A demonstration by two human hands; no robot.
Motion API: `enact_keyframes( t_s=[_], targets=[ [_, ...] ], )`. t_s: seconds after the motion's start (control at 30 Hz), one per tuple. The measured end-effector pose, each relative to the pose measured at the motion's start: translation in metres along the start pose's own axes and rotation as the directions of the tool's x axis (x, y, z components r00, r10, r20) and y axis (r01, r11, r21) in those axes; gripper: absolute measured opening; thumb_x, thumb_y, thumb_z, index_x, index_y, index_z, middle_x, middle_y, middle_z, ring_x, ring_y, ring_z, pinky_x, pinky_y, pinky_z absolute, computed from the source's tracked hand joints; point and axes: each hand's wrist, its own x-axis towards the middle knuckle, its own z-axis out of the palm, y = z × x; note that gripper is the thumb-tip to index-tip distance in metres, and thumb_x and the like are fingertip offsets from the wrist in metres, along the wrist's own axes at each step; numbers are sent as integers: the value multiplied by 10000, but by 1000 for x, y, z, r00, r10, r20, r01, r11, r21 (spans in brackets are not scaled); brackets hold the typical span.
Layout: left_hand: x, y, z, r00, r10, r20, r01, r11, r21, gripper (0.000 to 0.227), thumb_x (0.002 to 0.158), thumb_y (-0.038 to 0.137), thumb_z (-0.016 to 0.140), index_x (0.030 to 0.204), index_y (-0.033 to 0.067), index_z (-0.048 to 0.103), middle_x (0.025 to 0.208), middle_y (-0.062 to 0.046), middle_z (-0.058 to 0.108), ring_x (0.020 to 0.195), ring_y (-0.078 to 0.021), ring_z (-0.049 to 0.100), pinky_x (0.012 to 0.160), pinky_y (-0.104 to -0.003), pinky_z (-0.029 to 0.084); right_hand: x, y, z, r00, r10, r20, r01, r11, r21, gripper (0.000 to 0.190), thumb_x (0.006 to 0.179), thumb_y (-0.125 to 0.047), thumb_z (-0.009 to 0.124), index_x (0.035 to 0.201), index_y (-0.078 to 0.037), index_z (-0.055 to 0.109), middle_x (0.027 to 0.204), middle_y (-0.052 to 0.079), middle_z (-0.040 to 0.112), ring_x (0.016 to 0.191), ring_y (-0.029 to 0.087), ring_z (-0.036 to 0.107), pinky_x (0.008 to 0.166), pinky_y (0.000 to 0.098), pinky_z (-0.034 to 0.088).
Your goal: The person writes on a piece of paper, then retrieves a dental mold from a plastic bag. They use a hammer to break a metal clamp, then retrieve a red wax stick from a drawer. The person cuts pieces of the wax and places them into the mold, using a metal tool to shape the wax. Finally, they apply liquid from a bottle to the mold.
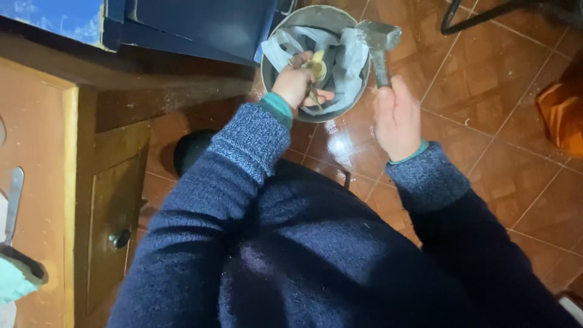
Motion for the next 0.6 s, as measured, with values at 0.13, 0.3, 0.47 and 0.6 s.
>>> enact_keyframes(
  t_s=[0.13, 0.3, 0.47, 0.6],
  targets=[
    [0, -2, 2, 998, -46, -36, 46, 999, 0, 817, 810, -32, 459, 1570, 122, 201, 1446, -271, 502, 761, -405, 784, 512, -342, 644, -3, 4, -3, 1000, -1, 0, 1, 1000, -3, 246, 1166, -196, 468, 1025, -9, 544, 735, 34, 538, 648, 143, 551, 599, 321, 436],
    [-2, -1, -11, 997, -26, -75, 27, 1000, 14, 699, 842, -8, 458, 1522, 57, 311, 1323, -246, 582, 758, -386, 790, 515, -338, 636, -3, 21, -7, 991, 131, -3, -130, 986, 102, 254, 1164, -223, 459, 1032, -27, 553, 695, -19, 489, 598, 76, 488, 542, 279, 396],
    [-24, 15, -16, 992, 53, -118, -44, 996, 84, 411, 926, 65, 488, 1320, -22, 565, 1011, -191, 751, 743, -284, 783, 524, -291, 626, 0, 20, -16, 987, 163, -2, -154, 935, 320, 240, 1188, -251, 450, 1077, -51, 525, 716, -49, 455, 602, 39, 421, 529, 243, 340],
    [-48, 10, -33, 969, 234, -81, -208, 947, 246, 222, 928, 144, 578, 1054, -6, 682, 842, -131, 769, 668, -204, 739, 532, -279, 553, -4, 35, -20, 998, 62, -30, -57, 987, 152, 225, 1179, -263, 495, 1154, -45, 548, 784, 59, 511, 636, 182, 472, 570, 348, 374]
  ],
)
